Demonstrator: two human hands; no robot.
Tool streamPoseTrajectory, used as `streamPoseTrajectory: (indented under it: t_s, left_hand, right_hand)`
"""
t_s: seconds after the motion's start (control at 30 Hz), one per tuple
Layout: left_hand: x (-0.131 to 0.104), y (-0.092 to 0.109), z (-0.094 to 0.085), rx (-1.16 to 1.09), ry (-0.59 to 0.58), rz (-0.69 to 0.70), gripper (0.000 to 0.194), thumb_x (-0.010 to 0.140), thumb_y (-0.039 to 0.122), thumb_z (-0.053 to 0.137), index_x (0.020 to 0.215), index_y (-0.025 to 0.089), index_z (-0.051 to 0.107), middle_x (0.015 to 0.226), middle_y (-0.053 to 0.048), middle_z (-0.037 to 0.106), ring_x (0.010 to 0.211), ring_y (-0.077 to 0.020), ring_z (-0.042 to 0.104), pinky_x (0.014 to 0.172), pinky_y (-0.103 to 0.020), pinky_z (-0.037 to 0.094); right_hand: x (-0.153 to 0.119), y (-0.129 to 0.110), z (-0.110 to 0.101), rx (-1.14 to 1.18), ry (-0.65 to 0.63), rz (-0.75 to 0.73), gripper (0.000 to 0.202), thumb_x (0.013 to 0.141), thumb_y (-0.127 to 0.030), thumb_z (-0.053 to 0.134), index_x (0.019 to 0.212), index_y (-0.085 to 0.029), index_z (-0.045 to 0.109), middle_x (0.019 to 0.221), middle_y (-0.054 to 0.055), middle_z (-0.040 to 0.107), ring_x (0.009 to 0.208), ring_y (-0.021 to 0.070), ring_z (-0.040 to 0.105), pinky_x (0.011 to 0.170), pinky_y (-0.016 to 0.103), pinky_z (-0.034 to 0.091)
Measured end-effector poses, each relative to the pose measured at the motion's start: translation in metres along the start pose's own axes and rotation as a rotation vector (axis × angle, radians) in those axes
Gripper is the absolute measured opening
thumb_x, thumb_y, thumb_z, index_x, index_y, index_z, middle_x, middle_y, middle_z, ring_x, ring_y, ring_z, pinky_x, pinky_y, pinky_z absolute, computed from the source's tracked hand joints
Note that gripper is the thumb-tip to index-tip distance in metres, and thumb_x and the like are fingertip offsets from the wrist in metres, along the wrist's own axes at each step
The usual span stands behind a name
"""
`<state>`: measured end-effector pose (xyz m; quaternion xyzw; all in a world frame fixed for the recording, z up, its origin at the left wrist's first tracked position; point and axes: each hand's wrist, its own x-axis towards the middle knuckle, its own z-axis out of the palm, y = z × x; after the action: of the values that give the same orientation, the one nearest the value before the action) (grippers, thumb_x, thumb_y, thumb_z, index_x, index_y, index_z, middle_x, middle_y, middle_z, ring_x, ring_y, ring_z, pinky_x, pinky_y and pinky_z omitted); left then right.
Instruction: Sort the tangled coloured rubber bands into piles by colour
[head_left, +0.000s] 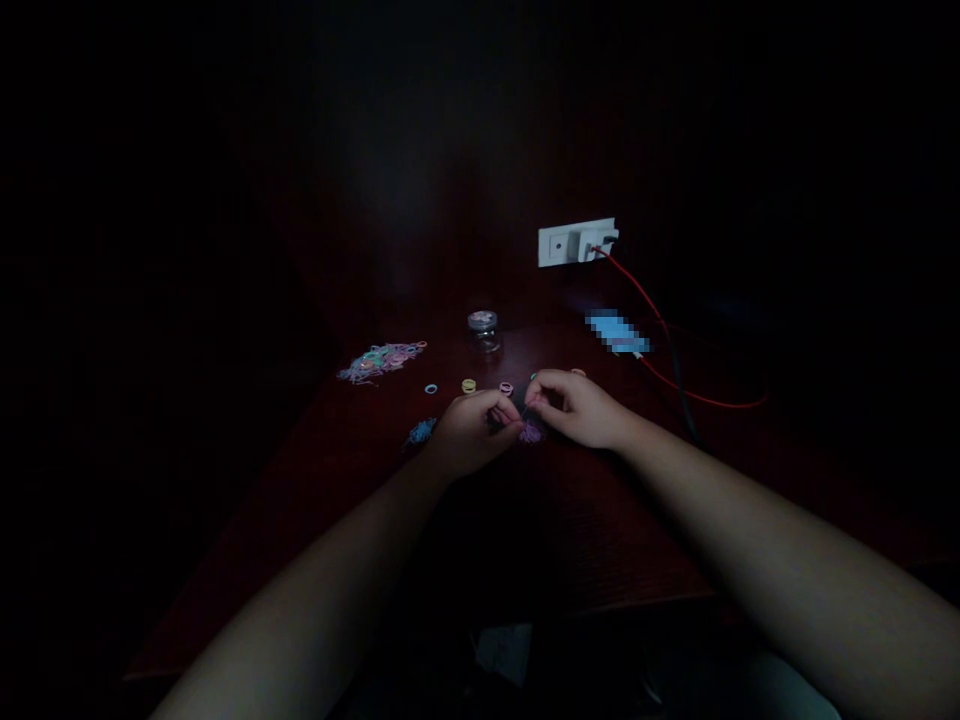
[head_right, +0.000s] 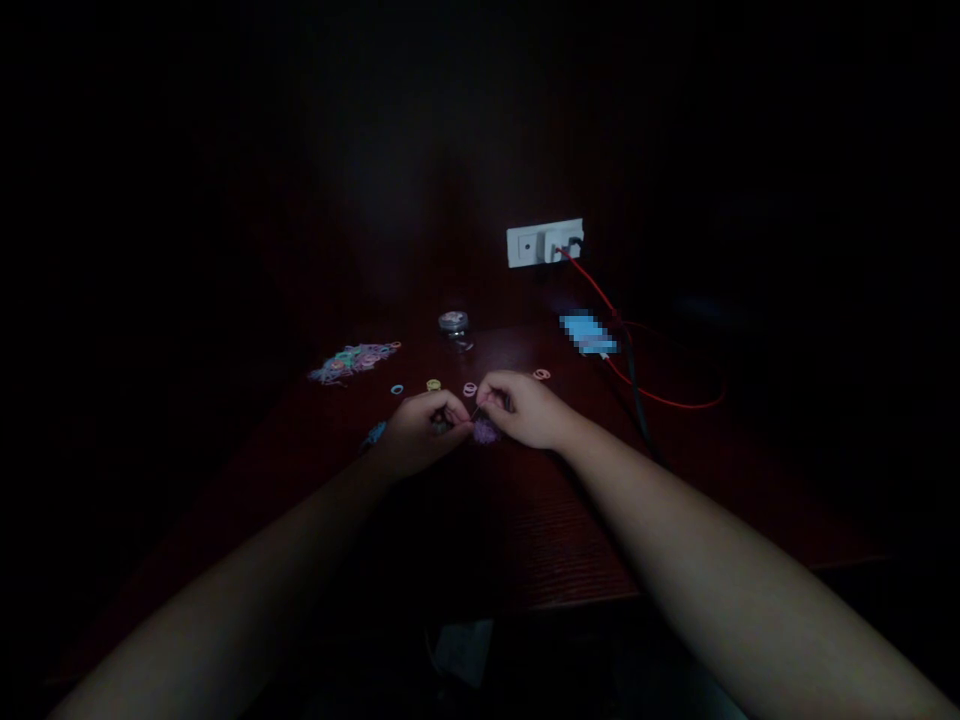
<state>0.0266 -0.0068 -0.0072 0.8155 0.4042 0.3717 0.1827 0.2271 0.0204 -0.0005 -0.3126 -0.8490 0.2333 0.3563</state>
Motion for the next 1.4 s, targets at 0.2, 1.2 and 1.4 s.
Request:
streamPoseTrajectory:
  t_s: [0.2, 1.2, 1.4]
  left_hand:
    - [0.000, 0.001, -0.001, -0.006, -0.007, 0.006, 0.006, 0.077, 0.023, 0.064, 0.076, 0.017, 0.062, 0.072, 0.000, 0.064, 0.064, -0.0100, 0.055, 0.060, -0.022, 0.043]
    - [-0.002, 0.001, 0.001, -0.206, -0.099, -0.080, 0.013, 0.075, 0.028, 0.066, 0.074, 0.015, 0.064, 0.068, 0.000, 0.062, 0.058, -0.0083, 0.051, 0.052, -0.020, 0.039]
    - [0.001, -0.005, 0.004, -0.184, -0.025, -0.099, 0.015, 0.075, 0.030, 0.067, 0.077, 0.016, 0.064, 0.069, 0.000, 0.063, 0.061, -0.0094, 0.054, 0.055, -0.021, 0.042]
  right_hand:
    - [0.000, 0.002, 0.001, -0.006, -0.007, 0.000, 0.008, 0.081, -0.015, 0.053, 0.079, -0.015, 0.060, 0.072, 0.001, 0.057, 0.064, 0.0110, 0.051, 0.059, 0.023, 0.040]
    - [0.000, 0.000, -0.003, -0.079, 0.043, -0.019, 0.008, 0.081, -0.016, 0.053, 0.077, -0.015, 0.060, 0.071, 0.001, 0.057, 0.066, 0.0124, 0.051, 0.062, 0.024, 0.039]
    - [0.001, -0.003, -0.003, -0.041, 0.011, -0.056, 0.010, 0.083, -0.018, 0.054, 0.077, -0.015, 0.061, 0.071, 0.001, 0.056, 0.067, 0.0126, 0.051, 0.062, 0.025, 0.039]
